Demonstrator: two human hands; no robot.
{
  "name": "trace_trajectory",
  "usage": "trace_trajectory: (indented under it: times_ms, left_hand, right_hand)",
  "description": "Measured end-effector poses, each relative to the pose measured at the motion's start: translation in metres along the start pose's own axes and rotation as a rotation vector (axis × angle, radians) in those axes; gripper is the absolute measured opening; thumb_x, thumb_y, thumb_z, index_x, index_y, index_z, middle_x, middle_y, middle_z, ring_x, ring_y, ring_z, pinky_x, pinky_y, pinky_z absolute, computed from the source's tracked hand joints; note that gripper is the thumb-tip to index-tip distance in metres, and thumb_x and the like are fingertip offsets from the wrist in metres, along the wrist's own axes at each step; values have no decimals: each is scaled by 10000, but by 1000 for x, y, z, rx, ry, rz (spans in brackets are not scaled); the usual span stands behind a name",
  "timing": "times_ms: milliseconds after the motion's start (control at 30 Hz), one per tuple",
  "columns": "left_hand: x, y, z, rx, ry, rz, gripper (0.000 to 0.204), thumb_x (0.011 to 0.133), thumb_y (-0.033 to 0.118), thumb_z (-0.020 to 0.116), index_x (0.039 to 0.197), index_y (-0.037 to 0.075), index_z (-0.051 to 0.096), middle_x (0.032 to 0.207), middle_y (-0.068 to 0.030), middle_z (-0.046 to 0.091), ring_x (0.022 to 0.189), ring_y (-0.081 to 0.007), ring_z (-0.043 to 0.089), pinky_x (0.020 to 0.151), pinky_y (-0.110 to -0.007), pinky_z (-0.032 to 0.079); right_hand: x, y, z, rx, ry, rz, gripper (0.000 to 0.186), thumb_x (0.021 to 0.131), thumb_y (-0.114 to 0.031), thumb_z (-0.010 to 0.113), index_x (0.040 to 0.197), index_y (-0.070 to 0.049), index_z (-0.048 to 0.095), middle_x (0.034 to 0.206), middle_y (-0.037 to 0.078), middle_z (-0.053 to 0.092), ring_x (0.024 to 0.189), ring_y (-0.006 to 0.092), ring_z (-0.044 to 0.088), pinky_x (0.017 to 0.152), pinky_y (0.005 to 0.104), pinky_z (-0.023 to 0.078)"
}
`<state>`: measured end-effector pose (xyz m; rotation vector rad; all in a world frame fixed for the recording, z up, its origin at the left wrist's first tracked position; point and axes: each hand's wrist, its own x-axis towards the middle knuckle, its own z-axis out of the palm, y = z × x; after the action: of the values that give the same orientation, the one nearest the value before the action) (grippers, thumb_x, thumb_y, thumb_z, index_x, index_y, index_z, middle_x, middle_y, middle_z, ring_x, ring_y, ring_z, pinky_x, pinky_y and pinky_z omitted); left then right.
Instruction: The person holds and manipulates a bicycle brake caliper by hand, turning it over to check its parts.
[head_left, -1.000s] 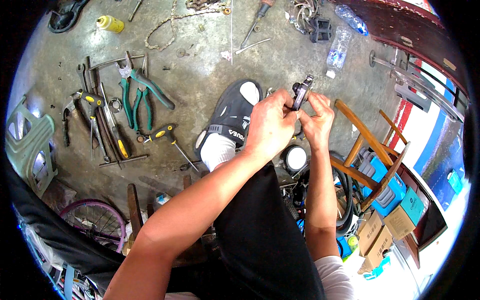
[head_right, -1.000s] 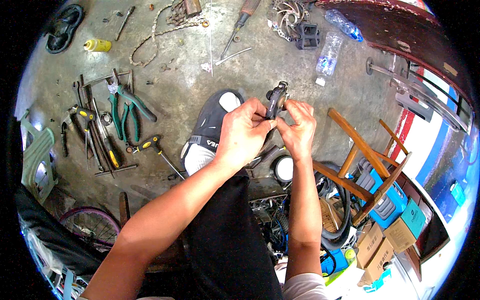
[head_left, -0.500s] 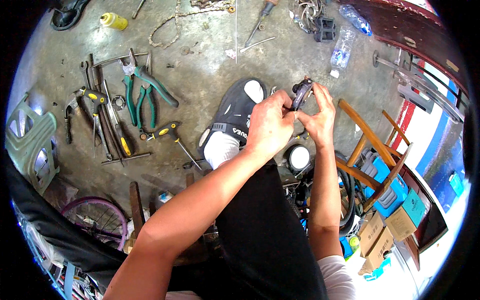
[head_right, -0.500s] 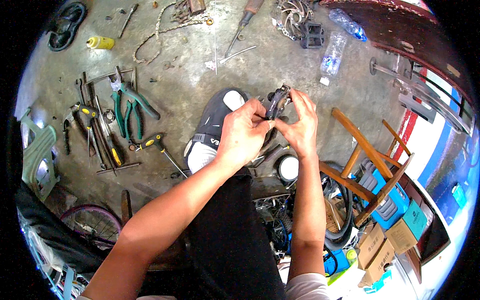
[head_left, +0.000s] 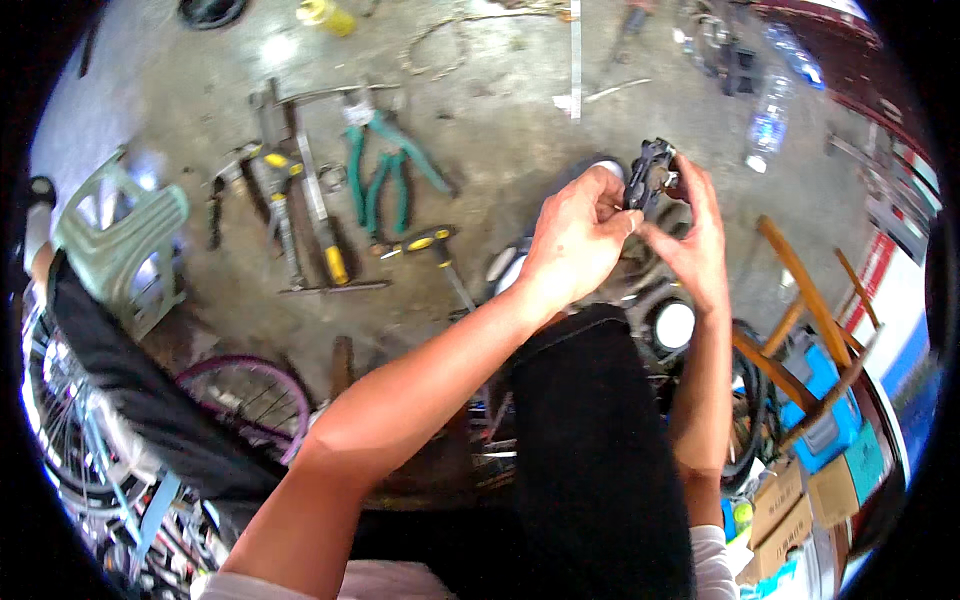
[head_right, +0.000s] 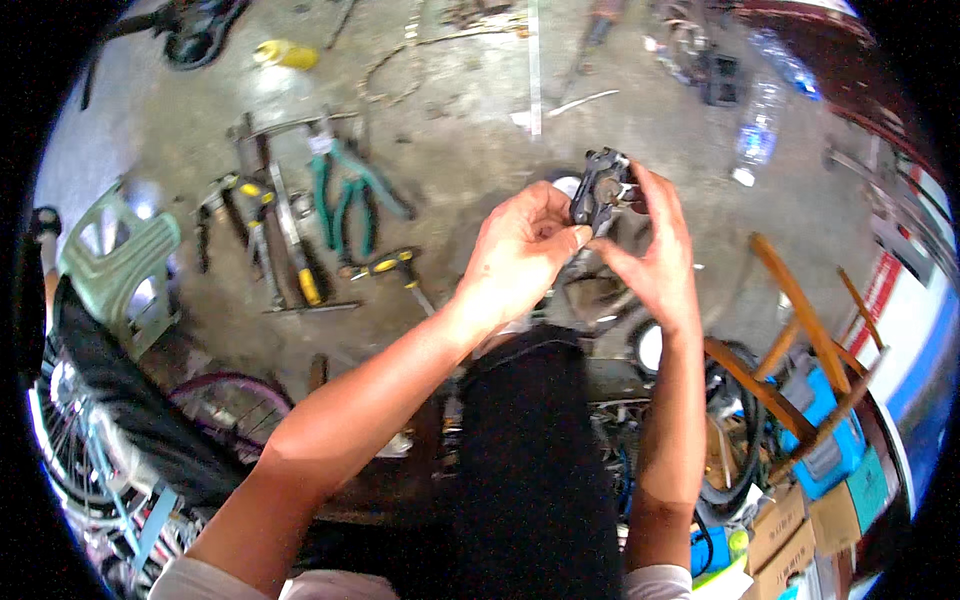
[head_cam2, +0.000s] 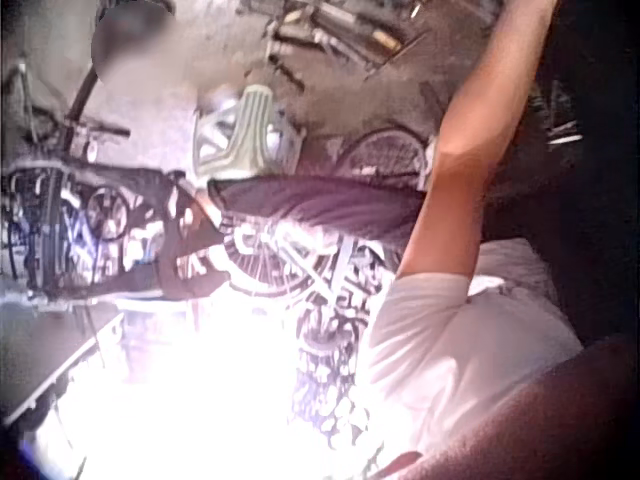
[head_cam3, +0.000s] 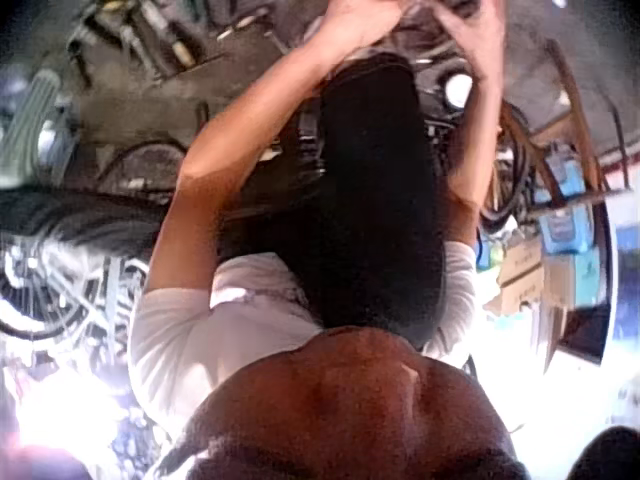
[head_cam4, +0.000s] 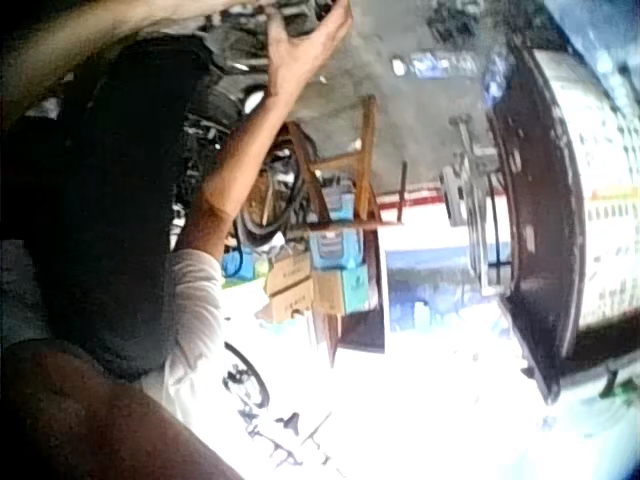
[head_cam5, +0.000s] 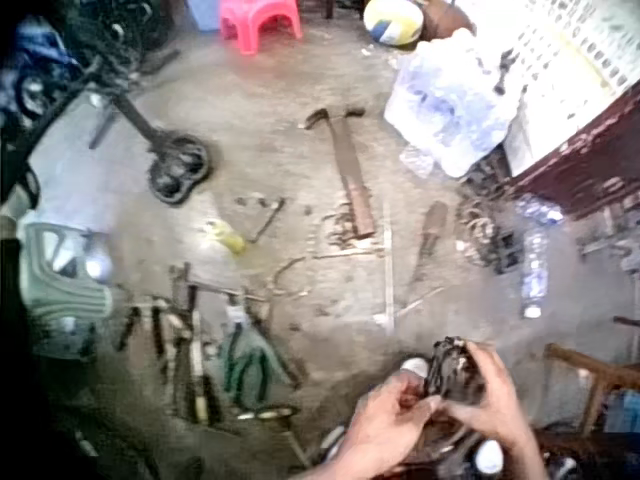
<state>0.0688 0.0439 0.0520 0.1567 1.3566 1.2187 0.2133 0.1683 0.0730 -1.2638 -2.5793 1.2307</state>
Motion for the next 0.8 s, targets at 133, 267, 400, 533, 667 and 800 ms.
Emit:
trace_trajectory:
  times_ms: [133, 267, 400, 533, 667, 800]
  left_hand:
    - [-3, -20, -59, 81, 168, -7, 151, 915, -20, 691, 1047, -25, 619, 934, -77, 696, 874, -137, 650, 787, -304, 535]
    - [-9, -14, -87, -111, 310, -73, 156, 966, 14, 645, 1104, -51, 611, 992, -113, 700, 912, -181, 703, 754, -306, 568]
    - [-5, -12, -101, 64, 328, -146, 241, 980, 52, 631, 1170, -93, 607, 1006, -143, 709, 850, -220, 746, 701, -311, 592]
    - [8, -19, -108, 303, 301, -187, 307, 972, 101, 653, 1169, -134, 633, 1006, -184, 736, 760, -230, 763, 601, -317, 595]
    - [19, -22, -113, 478, 254, -223, 311, 966, 135, 663, 1127, -130, 669, 956, -191, 763, 719, -218, 767, 563, -326, 595]
    - [26, -29, -115, 584, 241, -220, 290, 963, 146, 661, 1110, -102, 692, 918, -173, 774, 709, -211, 768, 562, -332, 598]
  right_hand:
    - [17, -31, 43, 170, -150, 35, 859, 703, -72, 841, 1486, -24, 490, 1328, 152, 607, 1125, 270, 643, 978, 394, 525]
    - [31, -35, 84, 456, -181, 136, 706, 815, -31, 710, 1485, -22, 485, 1327, 149, 613, 1150, 232, 635, 972, 378, 521]
    - [39, -44, 118, 730, -94, 292, 565, 887, 0, 573, 1450, -8, 519, 1332, 159, 617, 1144, 220, 648, 1004, 353, 497]
    - [42, -42, 134, 718, -21, 338, 511, 912, -46, 562, 1420, 9, 552, 1307, 175, 647, 1136, 241, 659, 1014, 350, 493]
    - [49, -32, 136, 599, -77, 335, 469, 969, -79, 531, 1430, 3, 549, 1326, 171, 636, 1154, 244, 653, 1002, 349, 499]
    - [50, -28, 145, 528, -58, 290, 410, 979, -53, 563, 1385, -3, 590, 1325, 157, 632, 1135, 249, 668, 972, 347, 520]
